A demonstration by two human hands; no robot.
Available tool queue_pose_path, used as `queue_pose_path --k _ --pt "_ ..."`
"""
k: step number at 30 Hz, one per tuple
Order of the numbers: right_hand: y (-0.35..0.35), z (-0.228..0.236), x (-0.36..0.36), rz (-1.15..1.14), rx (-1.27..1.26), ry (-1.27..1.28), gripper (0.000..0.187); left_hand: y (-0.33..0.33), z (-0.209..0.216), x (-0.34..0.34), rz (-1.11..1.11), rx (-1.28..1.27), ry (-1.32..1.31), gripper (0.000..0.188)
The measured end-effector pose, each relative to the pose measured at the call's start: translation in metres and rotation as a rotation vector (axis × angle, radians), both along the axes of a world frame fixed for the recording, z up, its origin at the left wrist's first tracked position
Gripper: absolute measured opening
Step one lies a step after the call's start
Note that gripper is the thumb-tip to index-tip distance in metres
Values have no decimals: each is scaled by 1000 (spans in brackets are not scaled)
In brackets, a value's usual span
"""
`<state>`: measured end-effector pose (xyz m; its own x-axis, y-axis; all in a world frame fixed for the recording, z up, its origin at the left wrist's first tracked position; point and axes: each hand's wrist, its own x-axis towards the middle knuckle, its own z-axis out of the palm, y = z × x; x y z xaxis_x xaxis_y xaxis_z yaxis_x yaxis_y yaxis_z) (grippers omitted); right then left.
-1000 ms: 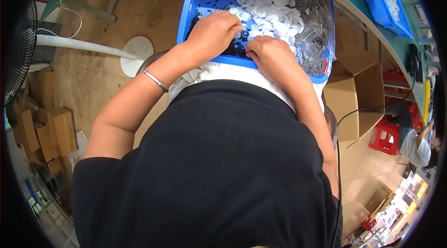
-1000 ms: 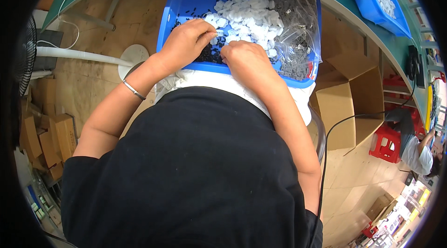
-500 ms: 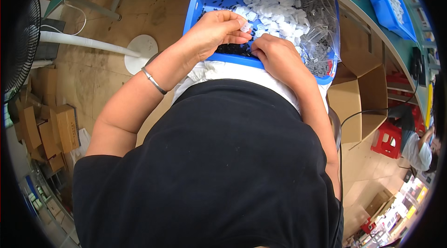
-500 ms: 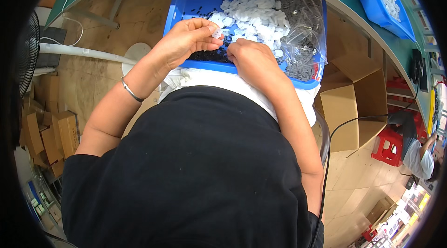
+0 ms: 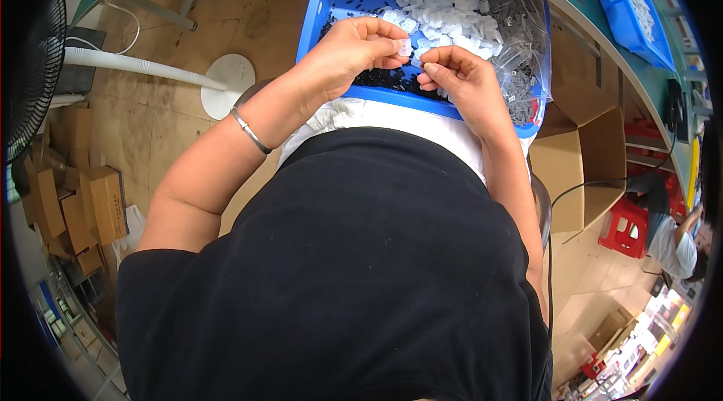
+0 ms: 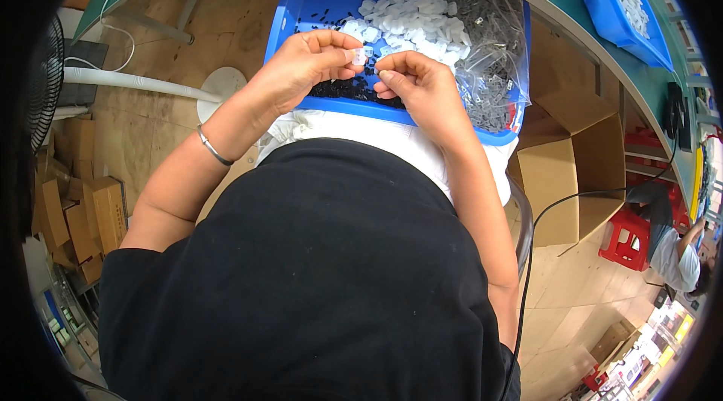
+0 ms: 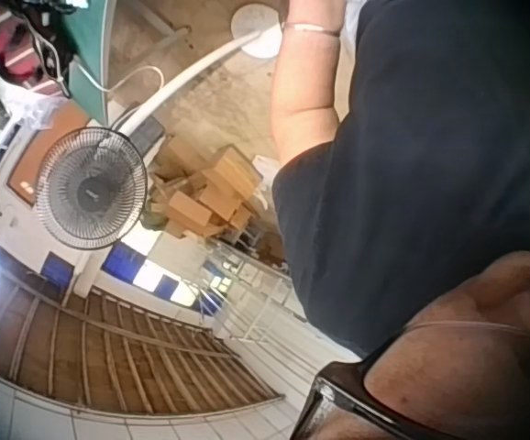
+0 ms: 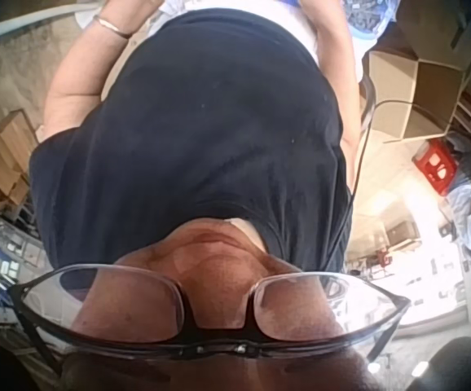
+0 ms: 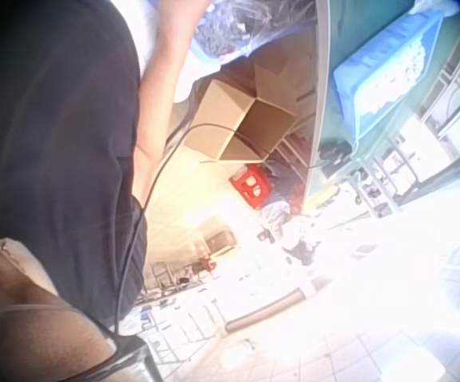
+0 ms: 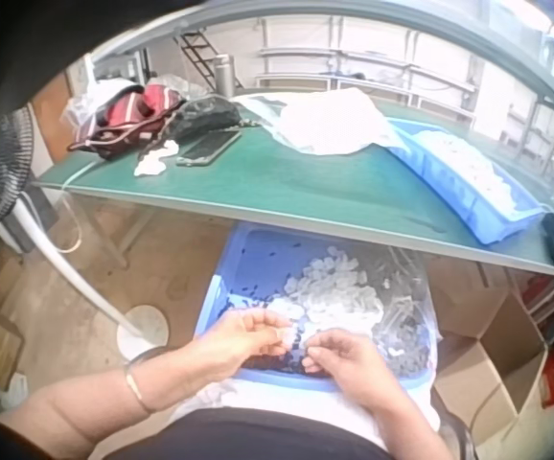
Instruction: The person assembles small white and black plastic components by hand, taking them from a parts bin and fitting them together.
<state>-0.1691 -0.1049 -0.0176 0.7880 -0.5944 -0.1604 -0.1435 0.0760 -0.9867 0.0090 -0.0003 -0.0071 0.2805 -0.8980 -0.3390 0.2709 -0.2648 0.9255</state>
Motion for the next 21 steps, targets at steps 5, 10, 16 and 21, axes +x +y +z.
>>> queue_pose_path --k 5,10,16,21 --pt "-2 3 0 -48 115 -62 13 2 5 -7 -11 15 37 17" --pt "0 0 1 -68 114 -130 13 2 3 -17 52 32 59 18" --pt "14 -2 5 -138 -363 -118 8 4 2 -23 119 31 187 20" --pt "18 5 7 -173 -699 -66 5 6 8 -26 118 30 203 21"
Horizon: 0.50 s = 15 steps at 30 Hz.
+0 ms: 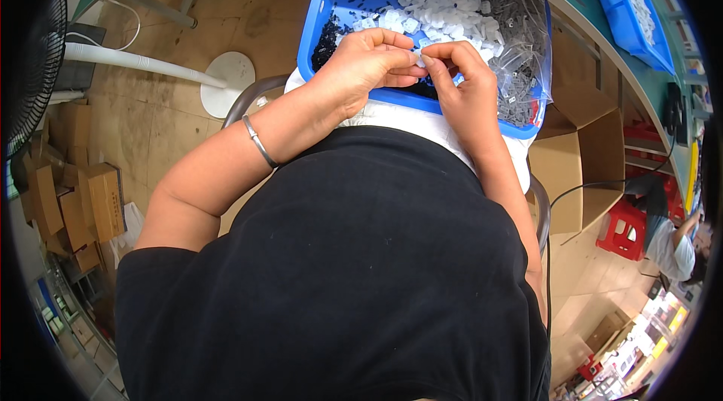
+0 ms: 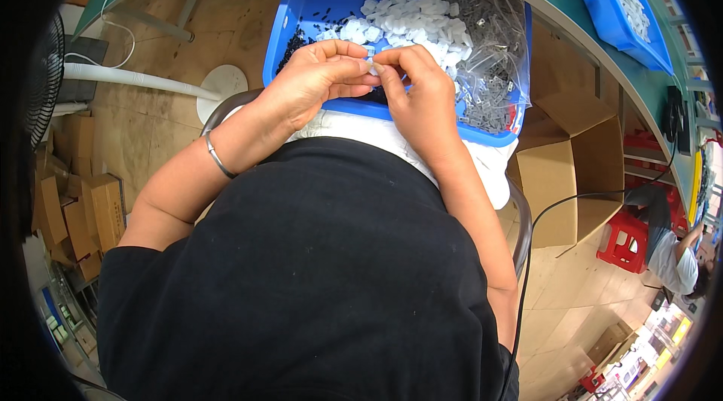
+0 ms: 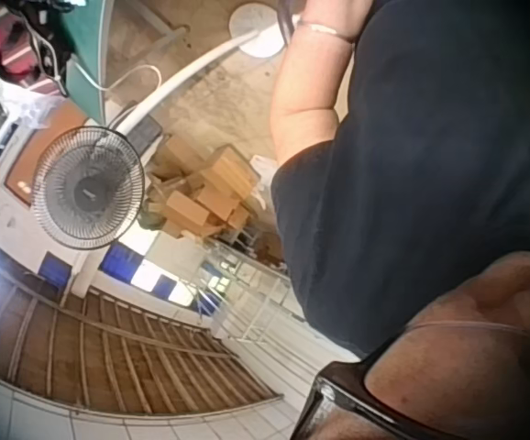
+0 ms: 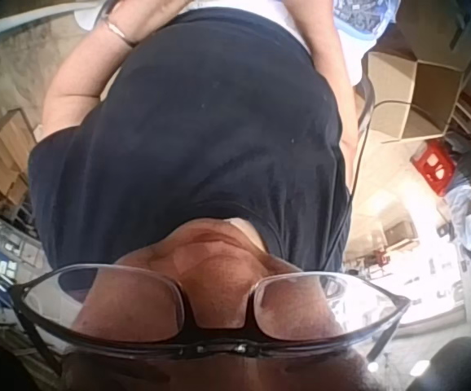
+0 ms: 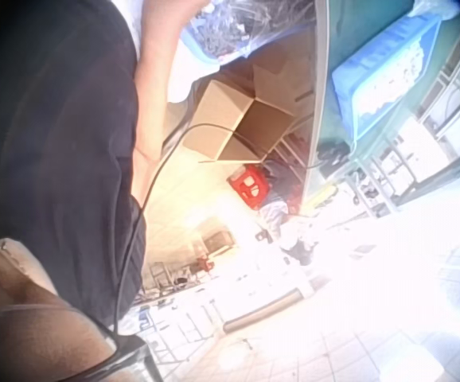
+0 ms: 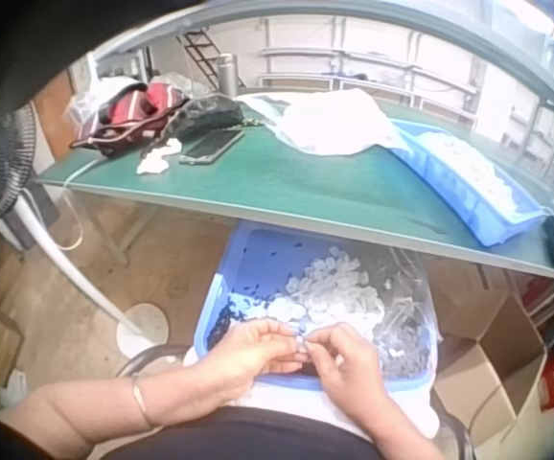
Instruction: The person assembles small white and black plastic components by hand, taking them from a parts bin and fitting them together.
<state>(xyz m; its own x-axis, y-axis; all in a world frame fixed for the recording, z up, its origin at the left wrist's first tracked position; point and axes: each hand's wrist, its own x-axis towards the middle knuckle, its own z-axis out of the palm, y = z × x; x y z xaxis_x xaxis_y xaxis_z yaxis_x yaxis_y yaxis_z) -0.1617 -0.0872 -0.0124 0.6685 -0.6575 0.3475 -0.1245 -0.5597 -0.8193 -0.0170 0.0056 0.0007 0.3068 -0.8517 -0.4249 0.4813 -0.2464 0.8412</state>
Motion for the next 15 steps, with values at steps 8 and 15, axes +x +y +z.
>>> queue_pose_path --k 8,15 --pt "2 1 -3 59 -387 116 12 -1 -6 0 166 51 127 20" --pt "14 6 -3 84 -291 208 30 -2 -8 2 215 -52 220 19"
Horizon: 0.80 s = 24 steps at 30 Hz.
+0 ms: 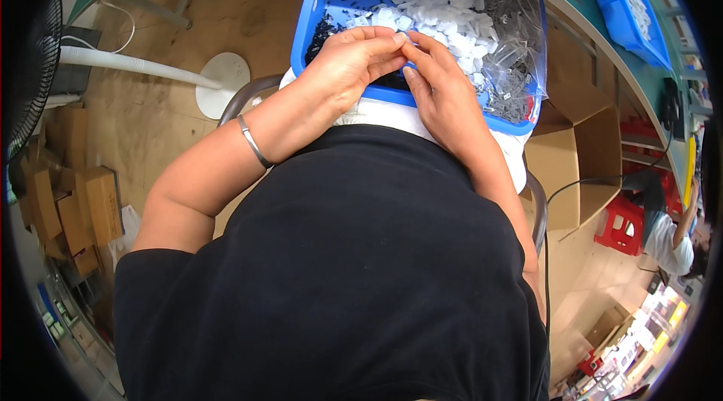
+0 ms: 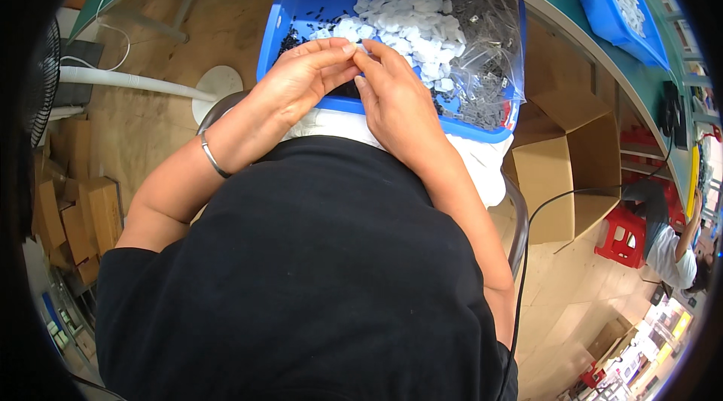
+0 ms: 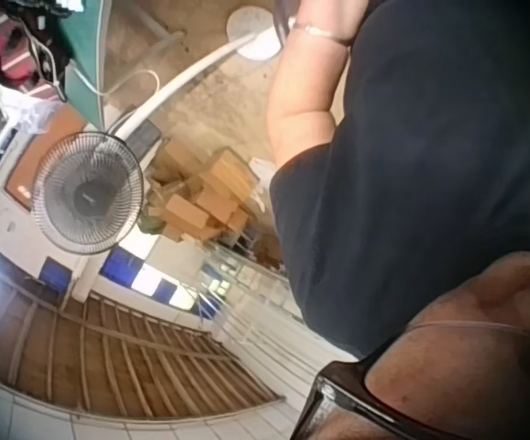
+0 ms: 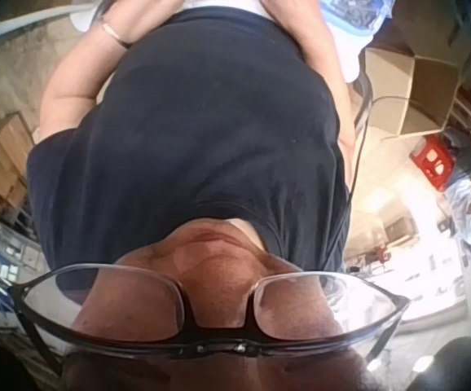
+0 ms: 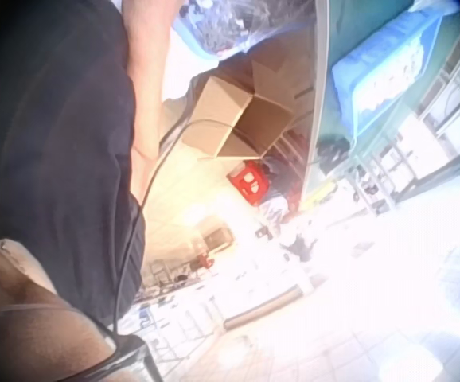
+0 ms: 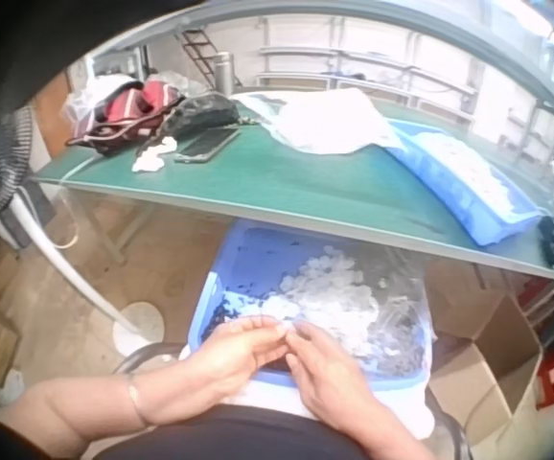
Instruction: The person assembles small white and black plastic components by hand, taking them from a parts bin and fitting them together.
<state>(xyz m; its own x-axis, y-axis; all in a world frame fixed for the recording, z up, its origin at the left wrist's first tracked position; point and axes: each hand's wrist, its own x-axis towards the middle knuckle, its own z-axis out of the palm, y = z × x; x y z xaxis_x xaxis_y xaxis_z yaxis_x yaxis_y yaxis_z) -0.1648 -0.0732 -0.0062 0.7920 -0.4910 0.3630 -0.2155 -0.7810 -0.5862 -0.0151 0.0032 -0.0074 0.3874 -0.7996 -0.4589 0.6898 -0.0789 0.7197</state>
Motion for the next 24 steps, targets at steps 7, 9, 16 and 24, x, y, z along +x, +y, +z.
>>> queue_pose_path --k 7,9,16,24 --pt "-22 10 -8 120 1127 -353 32 -7 5 8 -125 -6 72 19" --pt "-37 24 -21 -94 816 -388 31 -3 8 6 -176 22 -35 24" --pt "-90 10 -82 -557 198 257 19 -1 11 1 -316 -24 -347 30" --pt "-81 4 -79 -506 -105 513 12 0 9 1 -345 8 -146 21"
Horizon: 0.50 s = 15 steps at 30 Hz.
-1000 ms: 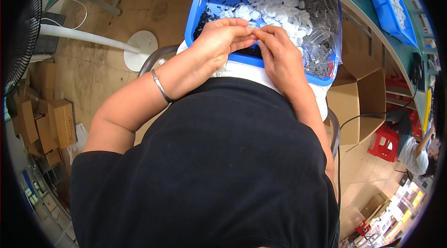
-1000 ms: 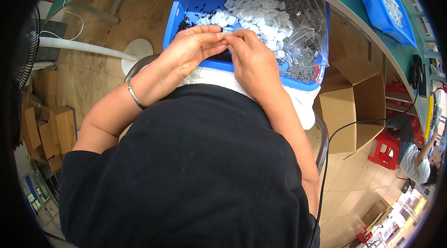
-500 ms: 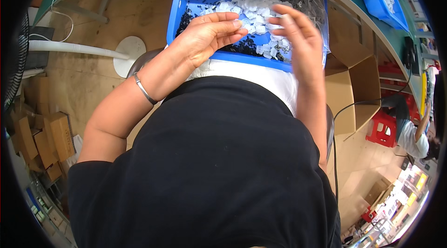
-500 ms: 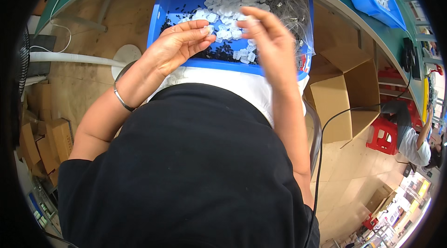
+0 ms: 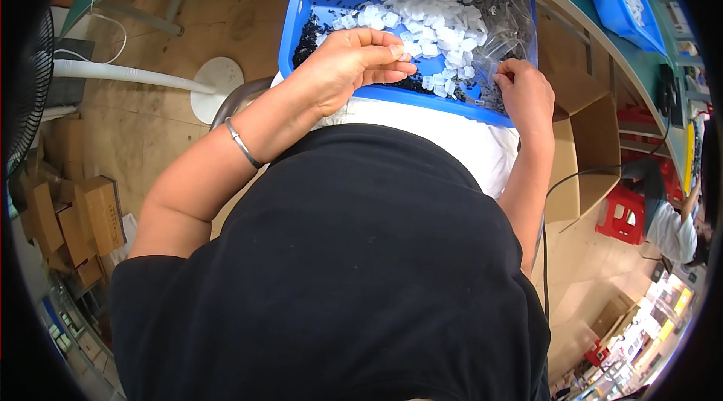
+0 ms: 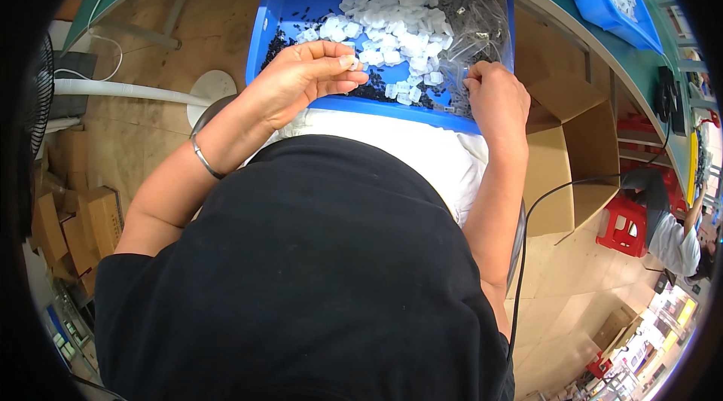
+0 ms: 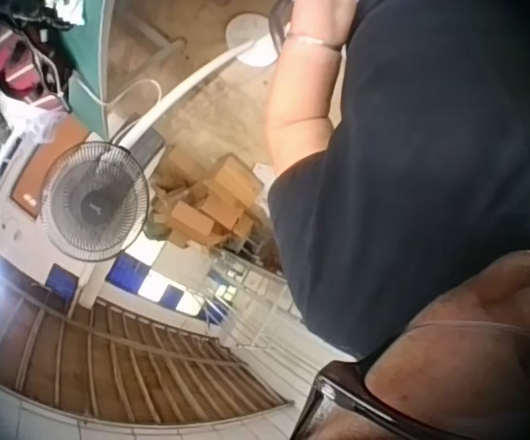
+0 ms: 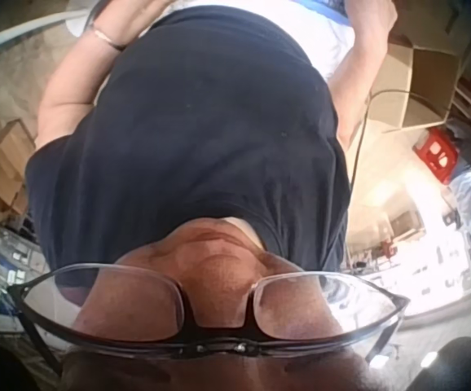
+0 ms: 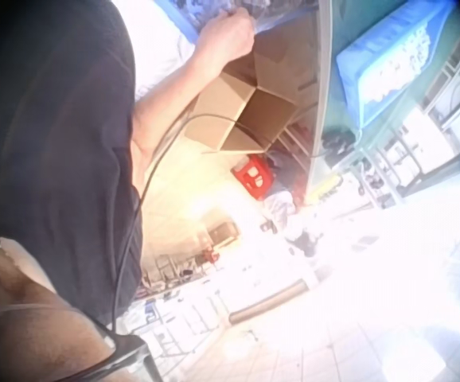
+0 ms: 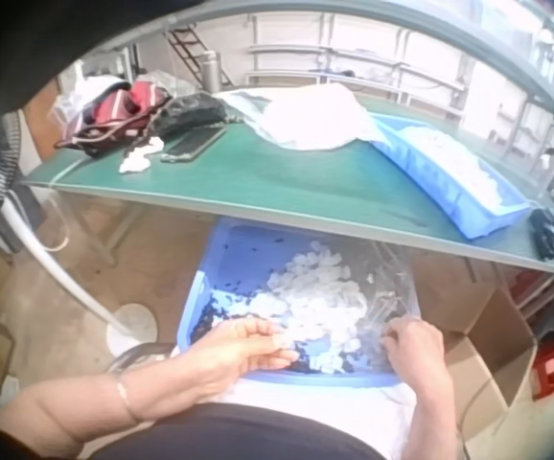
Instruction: The person assembles small white and black plastic components by hand, taking them from a parts bin and fitting them together.
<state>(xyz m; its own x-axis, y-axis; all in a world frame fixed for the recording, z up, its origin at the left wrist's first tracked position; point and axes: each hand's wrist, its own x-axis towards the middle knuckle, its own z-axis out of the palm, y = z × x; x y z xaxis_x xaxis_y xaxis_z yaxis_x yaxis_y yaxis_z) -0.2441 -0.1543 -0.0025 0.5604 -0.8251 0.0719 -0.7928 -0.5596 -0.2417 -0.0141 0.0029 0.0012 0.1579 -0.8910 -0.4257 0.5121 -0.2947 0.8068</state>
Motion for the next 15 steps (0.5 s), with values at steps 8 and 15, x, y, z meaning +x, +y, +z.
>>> queue_pose_path --k 8,15 --pt "-11 -3 -2 -106 72 -186 14 2 -2 3 54 -9 -164 24" --pt "13 12 26 230 694 -928 11 1 -1 -5 83 -49 -140 22"
